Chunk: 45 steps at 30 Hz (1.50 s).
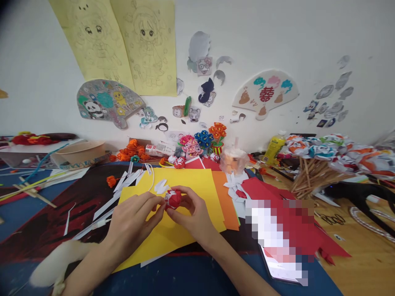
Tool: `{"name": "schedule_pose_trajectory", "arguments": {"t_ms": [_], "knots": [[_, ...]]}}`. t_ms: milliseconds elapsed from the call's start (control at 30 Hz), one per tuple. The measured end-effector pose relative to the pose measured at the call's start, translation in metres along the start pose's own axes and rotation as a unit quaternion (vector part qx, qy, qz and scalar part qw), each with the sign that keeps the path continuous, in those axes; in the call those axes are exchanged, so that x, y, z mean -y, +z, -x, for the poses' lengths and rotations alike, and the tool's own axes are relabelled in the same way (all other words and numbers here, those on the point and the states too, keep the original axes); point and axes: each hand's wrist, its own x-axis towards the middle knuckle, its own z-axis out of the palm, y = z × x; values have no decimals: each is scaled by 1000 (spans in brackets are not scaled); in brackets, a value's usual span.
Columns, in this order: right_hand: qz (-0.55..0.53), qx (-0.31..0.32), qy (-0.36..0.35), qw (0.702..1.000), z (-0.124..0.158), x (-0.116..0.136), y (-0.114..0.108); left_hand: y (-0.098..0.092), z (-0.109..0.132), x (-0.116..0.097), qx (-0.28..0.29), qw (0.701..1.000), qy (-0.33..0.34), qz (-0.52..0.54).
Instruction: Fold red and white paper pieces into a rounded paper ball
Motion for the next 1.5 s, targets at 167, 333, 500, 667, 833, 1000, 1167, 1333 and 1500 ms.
{"name": "schedule_pose_trajectory", "arguments": {"t_ms": [167,333,500,667,833,1000,1167,1333,1500], "knots": [[-9,15,-14,1000,1,1,0,-6,-7,0,42,976,-132,167],[-17,38,-22,999,1,0,-3,-8,-14,4,127,876,-292,363],[-14,49,-26,998,1,-3,-4,-8,-14,6,142,843,-323,407],[-2,39,-35,999,1,-6,-4,-7,-13,7,151,852,-329,378],[-12,38,-39,998,1,-7,-3,-5,-11,6,133,886,-296,331],[-21,40,-28,999,2,-5,-1,-5,-7,2,112,932,-222,263],[-39,43,-7,998,3,-4,1,-6,-5,-2,118,959,-176,191],[-90,36,11,995,2,0,1,-9,-7,6,71,926,-236,286],[-107,27,10,994,1,1,0,-13,-8,11,43,935,-223,272]]}}
